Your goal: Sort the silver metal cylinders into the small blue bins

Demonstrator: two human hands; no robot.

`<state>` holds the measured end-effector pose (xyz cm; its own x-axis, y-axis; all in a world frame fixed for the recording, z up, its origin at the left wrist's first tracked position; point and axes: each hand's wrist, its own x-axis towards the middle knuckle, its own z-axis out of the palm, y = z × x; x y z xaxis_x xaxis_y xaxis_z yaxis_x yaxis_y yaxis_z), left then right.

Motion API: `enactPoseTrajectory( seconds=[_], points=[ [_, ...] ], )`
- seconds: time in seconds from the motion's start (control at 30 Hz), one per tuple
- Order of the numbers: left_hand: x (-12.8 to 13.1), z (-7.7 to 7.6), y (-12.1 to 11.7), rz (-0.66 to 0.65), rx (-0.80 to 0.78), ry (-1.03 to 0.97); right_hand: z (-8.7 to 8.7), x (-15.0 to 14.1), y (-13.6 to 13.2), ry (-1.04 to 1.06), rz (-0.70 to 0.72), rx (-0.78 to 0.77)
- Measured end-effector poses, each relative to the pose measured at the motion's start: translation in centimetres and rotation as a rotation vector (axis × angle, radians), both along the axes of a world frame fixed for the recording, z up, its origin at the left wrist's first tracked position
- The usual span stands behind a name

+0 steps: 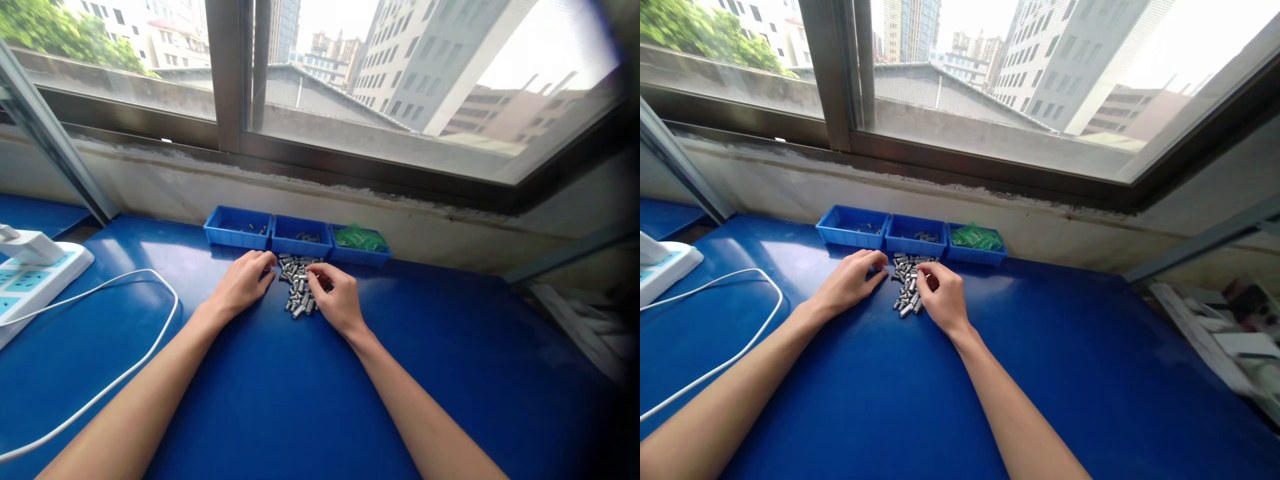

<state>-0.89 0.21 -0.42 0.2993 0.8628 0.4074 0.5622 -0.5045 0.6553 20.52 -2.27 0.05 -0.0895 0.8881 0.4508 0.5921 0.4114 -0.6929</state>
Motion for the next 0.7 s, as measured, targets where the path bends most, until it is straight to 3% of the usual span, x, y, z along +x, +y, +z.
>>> enactPoseTrajectory(
  seconds=[0.17,0.3,0.47,0.7],
  points=[
    [0.8,0.6,-0.1,0.071,-0.169,-0.388,0.0,0.0,0.1,-0.008,0.000,0.000],
    [1.1,1.0,-0.1,-0.019,-0.442,-0.645,0.0,0.0,0.1,-0.004,0.001,0.004],
    [1.1,1.0,-0.1,-0.068,-0.656,-0.854,-0.1,0.0,0.1,-0.002,0.008,-0.006],
    [0.9,1.2,0.4,0.100,-0.677,-1.132,-0.2,0.1,0.1,0.005,0.009,-0.010]
  ],
)
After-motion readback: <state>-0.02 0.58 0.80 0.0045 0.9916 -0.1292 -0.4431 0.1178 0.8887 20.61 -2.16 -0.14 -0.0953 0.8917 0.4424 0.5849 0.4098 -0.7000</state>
